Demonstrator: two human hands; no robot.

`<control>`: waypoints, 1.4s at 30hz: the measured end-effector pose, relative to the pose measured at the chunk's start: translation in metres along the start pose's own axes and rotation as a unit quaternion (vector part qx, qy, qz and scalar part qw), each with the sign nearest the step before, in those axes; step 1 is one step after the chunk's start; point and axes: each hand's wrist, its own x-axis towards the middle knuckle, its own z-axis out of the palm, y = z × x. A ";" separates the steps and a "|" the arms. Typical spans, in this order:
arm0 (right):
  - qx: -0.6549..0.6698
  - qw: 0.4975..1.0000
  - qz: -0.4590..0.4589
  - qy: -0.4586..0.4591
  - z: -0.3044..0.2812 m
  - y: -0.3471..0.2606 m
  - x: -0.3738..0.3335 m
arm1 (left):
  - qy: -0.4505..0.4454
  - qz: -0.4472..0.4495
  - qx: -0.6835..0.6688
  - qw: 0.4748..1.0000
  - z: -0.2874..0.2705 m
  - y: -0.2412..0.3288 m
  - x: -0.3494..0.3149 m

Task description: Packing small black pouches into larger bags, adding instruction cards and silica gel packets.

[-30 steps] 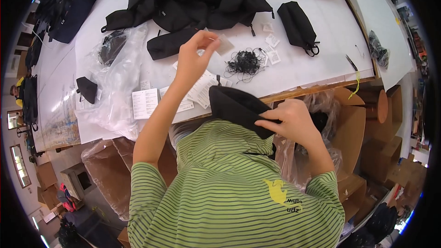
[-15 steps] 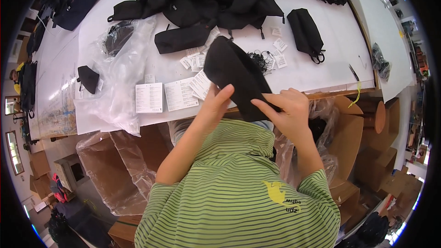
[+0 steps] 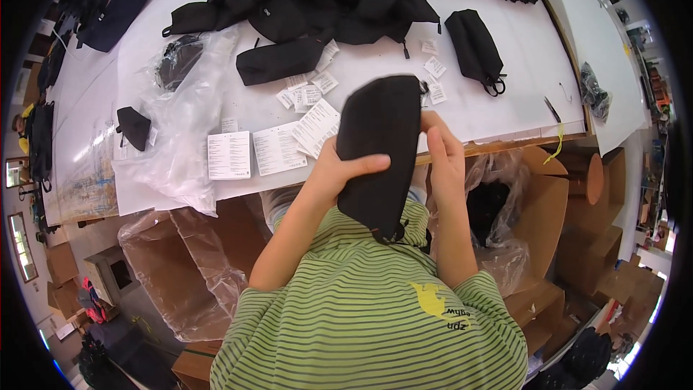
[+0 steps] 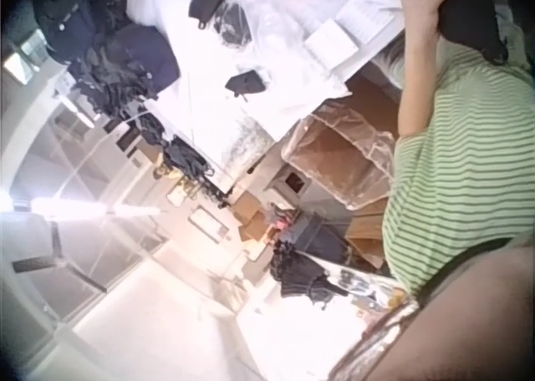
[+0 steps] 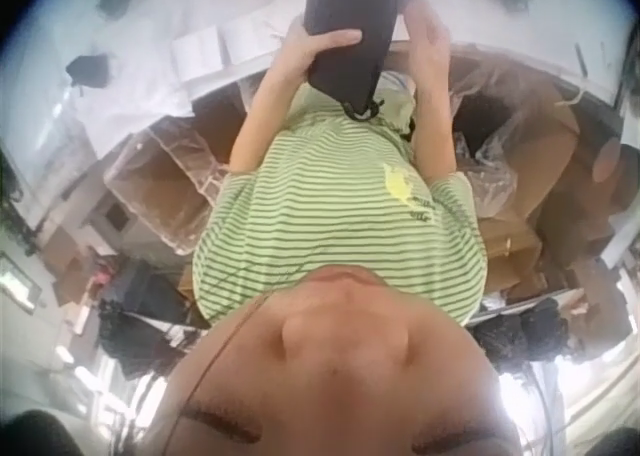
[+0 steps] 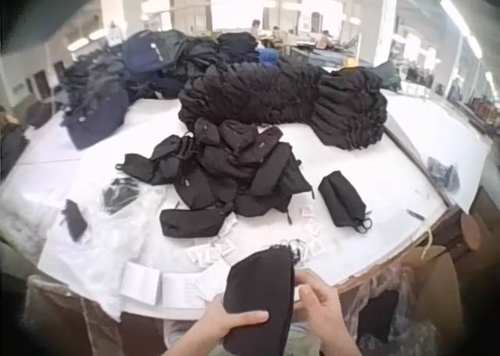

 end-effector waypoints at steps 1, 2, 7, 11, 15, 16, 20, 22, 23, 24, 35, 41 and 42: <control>-0.005 0.999 0.003 0.033 0.000 0.000 0.003 | -0.019 -0.010 0.026 0.999 0.003 -0.004 -0.003; -0.009 0.998 0.000 0.065 0.001 -0.002 0.008 | -0.039 -0.015 0.055 0.998 0.004 -0.005 -0.006; -0.111 0.978 -0.143 0.105 -0.009 -0.005 0.019 | -0.044 -0.023 0.055 0.997 0.003 -0.004 -0.011; -0.138 0.977 -0.121 0.111 -0.003 -0.009 0.015 | 0.006 -0.020 0.021 1.000 0.003 -0.005 -0.008; -0.204 0.971 -0.121 0.025 0.011 -0.020 0.003 | 0.024 -0.001 -0.066 0.998 -0.005 0.005 0.002; -0.219 0.968 -0.121 -0.013 0.014 -0.023 -0.001 | 0.026 0.005 -0.078 0.997 -0.007 0.008 0.005; -0.218 0.964 -0.111 -0.109 0.023 -0.030 -0.013 | 0.008 0.003 -0.178 0.984 -0.021 0.018 0.015; -0.211 0.965 -0.110 -0.107 0.022 -0.028 -0.013 | 0.017 0.004 -0.176 0.984 -0.017 0.022 0.012; -0.212 0.965 -0.109 -0.110 0.022 -0.029 -0.014 | 0.021 0.006 -0.173 0.985 -0.016 0.022 0.010; -0.214 0.964 -0.108 -0.113 0.023 -0.030 -0.014 | 0.024 0.006 -0.173 0.985 -0.017 0.021 0.010; -0.199 0.967 -0.112 -0.116 0.031 -0.039 -0.014 | 0.030 0.018 -0.122 0.992 -0.016 0.022 0.013; -0.283 0.914 -0.266 -0.120 0.034 -0.037 -0.003 | 0.032 0.005 -0.181 0.983 -0.025 0.023 0.017; -0.283 0.913 -0.267 -0.120 0.034 -0.036 -0.004 | 0.032 0.005 -0.181 0.983 -0.028 0.023 0.018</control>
